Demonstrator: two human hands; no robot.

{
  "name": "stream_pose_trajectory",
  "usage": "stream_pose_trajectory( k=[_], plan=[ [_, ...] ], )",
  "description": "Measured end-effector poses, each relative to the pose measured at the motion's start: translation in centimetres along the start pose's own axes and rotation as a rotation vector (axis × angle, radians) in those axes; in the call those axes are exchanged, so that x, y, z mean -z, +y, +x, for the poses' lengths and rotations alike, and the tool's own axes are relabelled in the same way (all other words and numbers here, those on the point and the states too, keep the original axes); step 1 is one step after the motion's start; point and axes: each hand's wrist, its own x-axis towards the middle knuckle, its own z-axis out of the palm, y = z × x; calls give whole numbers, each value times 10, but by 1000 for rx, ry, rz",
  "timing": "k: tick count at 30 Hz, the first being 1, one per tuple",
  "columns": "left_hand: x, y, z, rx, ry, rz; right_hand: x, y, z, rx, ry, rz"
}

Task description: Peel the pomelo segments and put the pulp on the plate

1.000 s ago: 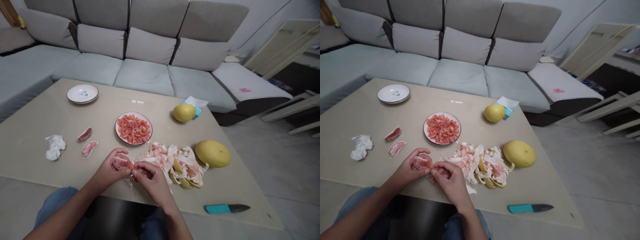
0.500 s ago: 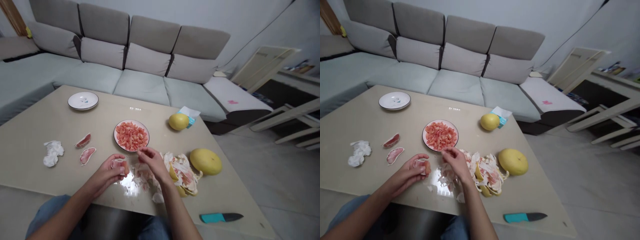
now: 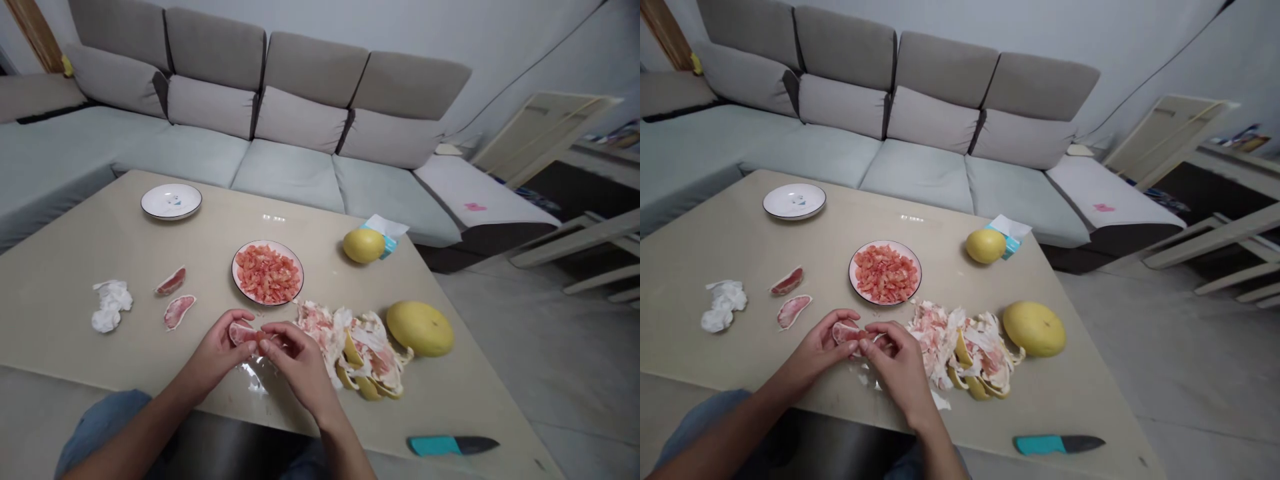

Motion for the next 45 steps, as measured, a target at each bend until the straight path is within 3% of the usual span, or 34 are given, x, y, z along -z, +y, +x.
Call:
stream_pose_trajectory(
  k=[8,14,23,27,33,39,42,45],
  plan=[
    [2,-3,2,-5,-42,-8,1,1,4,-61,-37,130],
    [1,-3,2,-17,-67,-21,1,11,7,-140,-111,337],
    [2,-5,3,-33,-75,-28,-6,27,12,-209,-122,582],
    [2,-4,2,-16,-53,-68,-9,29,10,-139,-45,594],
    [0,3,1,34,77,-187,-5,34,14,-55,114,597],
    [-1,4,1,51,63,-209,-2,37,17,-64,146,507],
    [0,3,2,64,67,-197,9,35,25,-33,217,383],
    [0,3,3,77,92,-185,33,33,50,41,342,204]
  ],
)
